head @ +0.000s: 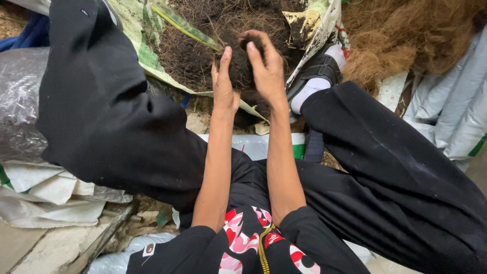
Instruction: The person sits cross-legged and repeatedly scoops, breaks apart, and sifts dark soil with both hands over a large open sack. The hands continuously manipulate the soil, crumbling clumps and letting loose material fall back into the sack.
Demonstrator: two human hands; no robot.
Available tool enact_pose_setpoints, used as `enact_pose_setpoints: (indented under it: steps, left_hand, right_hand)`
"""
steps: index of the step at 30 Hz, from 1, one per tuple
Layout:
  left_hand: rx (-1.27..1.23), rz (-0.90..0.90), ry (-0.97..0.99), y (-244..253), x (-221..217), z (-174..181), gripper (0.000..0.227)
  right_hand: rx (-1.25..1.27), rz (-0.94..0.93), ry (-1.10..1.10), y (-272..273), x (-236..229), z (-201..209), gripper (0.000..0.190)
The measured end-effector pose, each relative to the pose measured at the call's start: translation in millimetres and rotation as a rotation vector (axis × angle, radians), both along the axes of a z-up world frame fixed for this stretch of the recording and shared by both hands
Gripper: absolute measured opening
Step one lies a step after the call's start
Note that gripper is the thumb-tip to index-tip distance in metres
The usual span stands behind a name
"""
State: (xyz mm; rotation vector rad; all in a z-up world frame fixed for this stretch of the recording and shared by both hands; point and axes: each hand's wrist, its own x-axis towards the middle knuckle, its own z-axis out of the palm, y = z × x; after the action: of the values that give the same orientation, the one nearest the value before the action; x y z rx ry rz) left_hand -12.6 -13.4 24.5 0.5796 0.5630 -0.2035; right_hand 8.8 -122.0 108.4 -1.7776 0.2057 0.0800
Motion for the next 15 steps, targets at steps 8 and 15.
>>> enact_pose_setpoints:
  steps: [8, 15]
  left_hand:
    - [0.018, 0.194, -0.042, 5.4, 0.0, -33.1, 0.045]
    - [0.053, 0.226, -0.055, 7.1, -0.7, -17.0, 0.059]
  right_hand:
    - [-0.237, 0.287, -0.242, 18.0, -13.2, 9.3, 0.037]
    - [-0.196, 0.112, -0.156, 21.6, -19.4, -13.1, 0.04]
